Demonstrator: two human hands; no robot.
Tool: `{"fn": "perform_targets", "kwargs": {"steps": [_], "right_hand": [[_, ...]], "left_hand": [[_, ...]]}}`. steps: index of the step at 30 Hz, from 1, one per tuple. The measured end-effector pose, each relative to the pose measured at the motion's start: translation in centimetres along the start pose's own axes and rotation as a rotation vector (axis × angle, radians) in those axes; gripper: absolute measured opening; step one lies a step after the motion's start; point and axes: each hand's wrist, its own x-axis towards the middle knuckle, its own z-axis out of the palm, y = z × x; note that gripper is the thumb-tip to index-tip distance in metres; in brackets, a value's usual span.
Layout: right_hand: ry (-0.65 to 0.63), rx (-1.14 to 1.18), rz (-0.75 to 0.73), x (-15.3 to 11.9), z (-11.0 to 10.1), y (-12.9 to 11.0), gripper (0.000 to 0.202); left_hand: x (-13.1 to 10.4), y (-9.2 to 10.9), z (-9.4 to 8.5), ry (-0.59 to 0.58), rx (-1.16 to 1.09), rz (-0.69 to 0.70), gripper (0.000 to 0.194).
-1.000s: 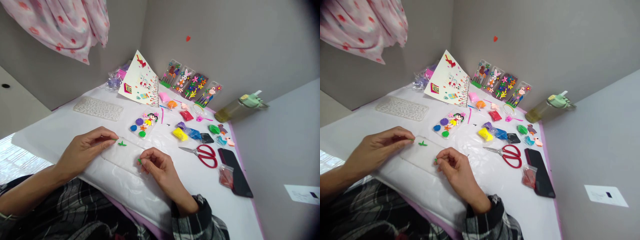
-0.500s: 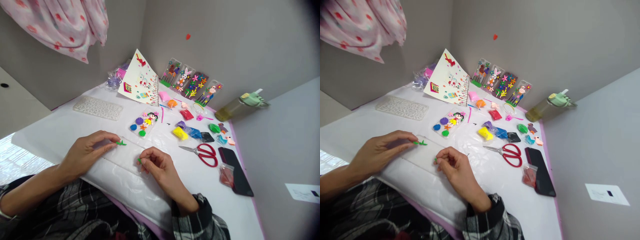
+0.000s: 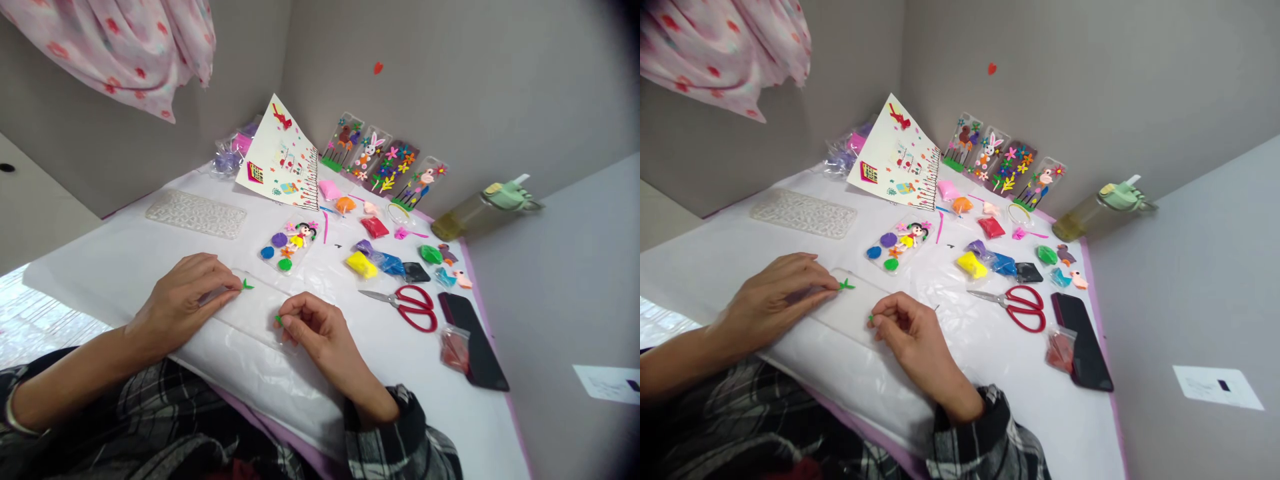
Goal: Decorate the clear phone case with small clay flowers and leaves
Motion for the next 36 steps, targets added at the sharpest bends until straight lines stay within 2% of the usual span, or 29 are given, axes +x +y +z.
{"fn": "perform_targets", "kwargs": {"steps": [8, 14, 23, 31, 36], "right_hand": [[-0.004, -0.001, 0.002, 0.02, 0.04, 0.00, 0.015], [-0.010, 0.018, 0.001, 0.13, -0.02, 0.28, 0.014], [-0.013, 0.031, -0.004, 0.14, -0.02, 0.33, 0.014], [0.012, 0.118, -0.003, 0.38, -0.34, 0.45, 0.021], [0.060, 0.211, 0.001, 0.66, -0.52, 0.57, 0.032]], "left_hand": [[0.27, 0.00, 0.11, -0.022, 0.102, 0.085, 0.011], [0.43, -0.08, 0.09, 0.009, 0.182, 0.195, 0.015], [0.26, -0.02, 0.09, -0.004, 0.204, 0.235, 0.007], [0.35, -0.04, -0.01, -0.016, 0.154, 0.181, 0.012], [0.15, 0.37, -0.20, 0.035, 0.141, 0.129, 0.012]]}}
